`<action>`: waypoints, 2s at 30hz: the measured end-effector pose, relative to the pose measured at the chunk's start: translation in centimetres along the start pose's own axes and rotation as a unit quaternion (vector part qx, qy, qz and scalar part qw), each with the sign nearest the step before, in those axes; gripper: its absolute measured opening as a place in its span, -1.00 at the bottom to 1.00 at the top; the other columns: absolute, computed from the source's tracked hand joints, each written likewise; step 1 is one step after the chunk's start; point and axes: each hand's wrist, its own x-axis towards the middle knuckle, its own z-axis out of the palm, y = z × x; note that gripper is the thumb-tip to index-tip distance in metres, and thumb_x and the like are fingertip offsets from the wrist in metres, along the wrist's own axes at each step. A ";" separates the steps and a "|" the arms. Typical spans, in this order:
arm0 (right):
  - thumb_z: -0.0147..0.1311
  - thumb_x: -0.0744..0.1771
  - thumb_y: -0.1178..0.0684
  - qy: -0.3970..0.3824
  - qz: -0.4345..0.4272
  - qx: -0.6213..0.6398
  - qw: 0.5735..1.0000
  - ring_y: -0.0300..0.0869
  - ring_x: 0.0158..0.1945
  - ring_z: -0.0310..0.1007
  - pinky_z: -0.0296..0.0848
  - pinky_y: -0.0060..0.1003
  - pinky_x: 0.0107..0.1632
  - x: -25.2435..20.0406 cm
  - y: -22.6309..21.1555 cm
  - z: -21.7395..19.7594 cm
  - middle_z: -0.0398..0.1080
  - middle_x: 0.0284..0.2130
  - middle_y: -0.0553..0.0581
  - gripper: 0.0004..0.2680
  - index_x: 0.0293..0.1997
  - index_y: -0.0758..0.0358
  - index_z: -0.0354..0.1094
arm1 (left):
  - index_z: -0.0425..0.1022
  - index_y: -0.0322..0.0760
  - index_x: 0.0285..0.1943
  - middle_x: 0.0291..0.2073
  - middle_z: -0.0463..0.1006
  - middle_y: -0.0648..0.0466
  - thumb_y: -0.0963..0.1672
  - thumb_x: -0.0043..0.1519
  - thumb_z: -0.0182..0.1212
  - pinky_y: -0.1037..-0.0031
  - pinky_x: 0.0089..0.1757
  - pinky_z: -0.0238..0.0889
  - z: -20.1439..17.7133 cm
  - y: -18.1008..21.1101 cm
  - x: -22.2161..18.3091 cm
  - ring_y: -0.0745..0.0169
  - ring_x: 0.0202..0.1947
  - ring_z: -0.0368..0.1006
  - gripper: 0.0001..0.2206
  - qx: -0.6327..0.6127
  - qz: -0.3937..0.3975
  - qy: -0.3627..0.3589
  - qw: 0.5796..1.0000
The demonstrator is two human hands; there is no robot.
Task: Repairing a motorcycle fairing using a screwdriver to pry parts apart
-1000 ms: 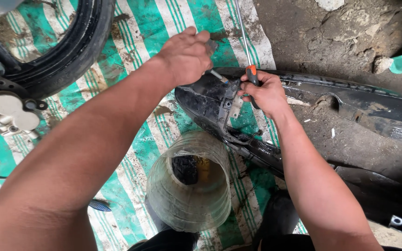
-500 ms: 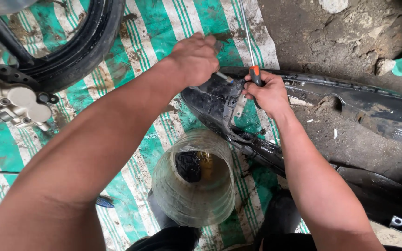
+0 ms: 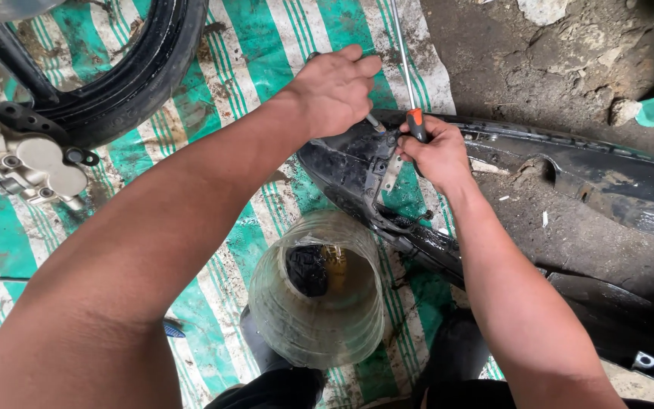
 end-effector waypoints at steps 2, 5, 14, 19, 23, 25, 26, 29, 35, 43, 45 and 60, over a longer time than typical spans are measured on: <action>0.26 0.32 0.31 -0.003 -0.004 0.001 1.000 -0.26 -0.44 0.55 0.62 -0.44 -0.30 0.1 0.5 -0.2 0.54 -0.47 0.11 -0.86 -0.11 0.19 0.57 | 0.79 -0.01 -0.11 -0.03 0.60 0.11 -0.13 0.29 0.36 0.22 0.16 0.31 -2.6 0.2 -1.5 -0.01 0.24 0.30 -0.89 -0.071 -0.035 -0.047 0.996; 0.30 0.26 0.28 0.000 -0.008 -0.059 0.998 -0.33 -0.34 0.49 0.49 -0.47 -0.22 0.0 0.0 -0.4 0.58 -0.30 -0.03 -0.80 -0.11 0.10 0.64 | 0.72 -0.02 0.08 0.12 0.58 0.00 -0.14 0.32 0.39 0.06 0.31 0.22 -2.4 -0.1 -2.7 -0.12 0.32 0.30 -0.82 -0.219 -0.087 -0.120 0.964; 0.22 0.26 0.35 -0.002 -0.002 -0.004 1.000 -0.24 -0.41 0.59 0.65 -0.43 -0.23 0.3 0.7 -0.2 0.58 -0.44 0.20 -0.77 -0.06 0.26 0.64 | 0.61 0.43 0.40 -0.09 0.51 -0.06 0.08 0.40 0.30 0.08 0.08 0.33 7.9 1.0 -2.7 -0.21 0.07 0.42 -0.64 -0.368 -0.144 -0.063 0.917; 0.24 0.25 0.35 0.010 -0.029 0.016 0.999 -0.20 -0.35 0.66 0.75 -0.36 -0.19 0.3 1.2 -0.3 0.56 -0.42 0.29 -0.77 -0.04 0.35 0.64 | 0.70 0.27 0.33 -0.19 0.58 -0.11 0.04 0.40 0.34 0.01 0.14 0.37 9.5 2.7 -3.6 -0.27 0.04 0.48 -0.69 -0.412 -0.156 0.037 0.897; 0.27 0.25 0.37 0.004 -0.030 0.037 0.999 -0.09 -0.29 0.70 0.81 -0.30 -0.20 0.6 2.1 -0.5 0.58 -0.31 0.33 -0.75 0.01 0.36 0.64 | 0.68 0.18 0.37 -0.15 0.67 -0.13 0.01 0.44 0.29 -0.07 0.22 0.33 9.0 4.2 -5.2 -0.27 0.15 0.40 -0.68 -0.440 -0.177 0.050 0.879; 0.27 0.25 0.37 0.008 -0.025 0.042 0.999 -0.06 -0.26 0.72 0.83 -0.28 -0.18 0.2 1.5 -0.8 0.59 -0.27 0.34 -0.74 0.03 0.37 0.63 | 0.67 0.24 0.37 -0.12 0.69 -0.11 0.03 0.44 0.29 -0.10 0.22 0.34 8.3 5.4 -5.5 -0.26 0.18 0.41 -0.68 -0.437 -0.182 0.055 0.879; 0.27 0.26 0.37 0.003 -0.019 0.048 0.999 -0.06 -0.23 0.73 0.85 -0.27 -0.17 -0.3 0.8 -0.8 0.59 -0.22 0.32 -0.73 0.06 0.39 0.61 | 0.70 0.24 0.33 -0.14 0.68 -0.06 0.04 0.44 0.28 -0.08 0.22 0.35 7.9 6.2 -5.9 -0.19 0.17 0.41 -0.70 -0.405 -0.215 0.044 0.888; 0.27 0.26 0.37 -0.006 -0.012 0.052 0.999 -0.03 -0.18 0.73 0.87 -0.23 -0.16 -1.1 0.0 -0.6 0.59 -0.13 0.29 -0.70 0.12 0.41 0.58 | 0.73 0.25 0.24 -0.17 0.66 0.02 0.05 0.44 0.26 -0.05 0.20 0.37 7.4 8.5 -7.2 -0.11 0.18 0.41 -0.75 -0.360 -0.271 0.019 0.893; 0.25 0.27 0.31 0.044 -0.011 0.027 0.999 -0.08 -0.30 0.74 0.85 -0.25 -0.33 -1.9 -1.4 0.0 0.58 -0.22 0.22 -0.73 0.08 0.31 0.60 | 0.51 0.12 0.55 0.13 0.64 -0.11 0.05 0.50 0.03 -0.12 0.32 0.31 5.4 11.5 -7.1 -0.18 0.34 0.40 -0.57 -0.451 -0.312 -0.063 0.834; 0.32 0.24 0.29 0.135 -0.039 -0.033 0.990 -0.09 -0.42 0.67 0.79 -0.29 -0.46 -7.6 -4.2 -1.2 0.54 -0.37 0.23 -0.78 -0.05 0.22 0.65 | 0.52 0.16 0.54 0.31 0.64 -0.05 0.13 0.38 0.17 -0.06 0.29 0.42 2.3 14.6 -6.5 -0.16 0.41 0.48 -0.48 -0.519 -0.324 -0.082 0.787; 0.22 0.26 0.26 0.141 -0.015 -0.043 0.989 -0.17 -0.30 0.59 0.78 -0.31 -0.30 -10.1 -5.5 -0.7 0.48 -0.32 0.19 -0.77 -0.02 0.25 0.63 | 0.63 0.04 0.42 0.24 0.67 -0.13 0.08 0.38 0.07 -0.10 0.29 0.42 1.4 15.6 -6.3 -0.28 0.33 0.55 -0.53 -0.512 -0.346 -0.076 0.783; 0.16 0.27 0.19 0.033 -0.100 -0.190 0.976 0.27 0.47 0.35 0.36 0.17 0.46 -5.3 -1.9 -2.8 0.38 0.43 0.30 -0.63 0.23 0.27 0.57 | 0.72 0.01 0.20 0.09 0.75 -0.08 0.07 0.34 0.07 -0.07 0.15 0.55 -1.2 14.5 -5.6 -0.28 0.21 0.64 -0.61 -0.499 -0.345 -0.072 0.792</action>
